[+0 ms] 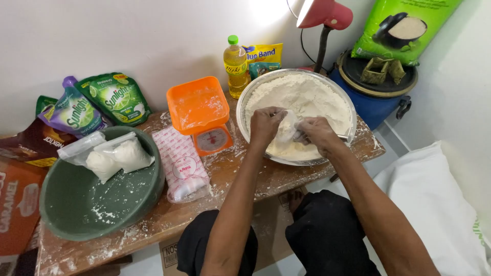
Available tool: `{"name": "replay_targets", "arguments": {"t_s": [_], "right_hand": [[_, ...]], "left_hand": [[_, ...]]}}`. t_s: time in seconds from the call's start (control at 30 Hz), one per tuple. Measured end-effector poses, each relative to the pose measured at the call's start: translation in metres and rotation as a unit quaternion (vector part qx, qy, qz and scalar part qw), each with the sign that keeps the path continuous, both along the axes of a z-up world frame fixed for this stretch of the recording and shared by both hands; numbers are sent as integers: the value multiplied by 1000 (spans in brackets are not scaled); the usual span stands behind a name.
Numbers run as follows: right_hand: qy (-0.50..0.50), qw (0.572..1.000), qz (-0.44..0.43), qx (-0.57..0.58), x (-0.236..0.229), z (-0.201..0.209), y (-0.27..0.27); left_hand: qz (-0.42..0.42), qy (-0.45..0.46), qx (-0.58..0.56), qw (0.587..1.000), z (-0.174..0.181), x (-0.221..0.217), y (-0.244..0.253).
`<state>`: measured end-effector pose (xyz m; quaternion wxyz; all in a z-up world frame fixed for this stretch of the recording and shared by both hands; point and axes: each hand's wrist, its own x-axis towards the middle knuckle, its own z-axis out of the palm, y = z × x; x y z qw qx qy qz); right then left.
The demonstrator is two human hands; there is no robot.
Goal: Packaging flour by scooping it from a large bowl into individual plastic bags using a metal scoop.
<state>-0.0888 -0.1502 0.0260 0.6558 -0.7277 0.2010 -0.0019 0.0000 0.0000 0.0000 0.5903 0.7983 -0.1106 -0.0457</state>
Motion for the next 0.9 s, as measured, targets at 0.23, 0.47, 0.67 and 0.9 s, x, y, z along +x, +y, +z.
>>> {"name": "replay_targets", "arguments": {"t_s": [0.23,0.47,0.67,0.9], "right_hand": [[-33,988,-33,144,2,-1,-3],[-60,989,-39,133,-11,16,2],[0,998,-42,55,-18,21,-8],[-76,990,-4,-115,-20,46,-8]], "left_hand": [[-10,63,110,992,36,-35,18],[31,113,-155,981,12,-33,10],[-11,120,-268,956,32,-44,3],[-47,81,-275,957,44,-39,8]]}}
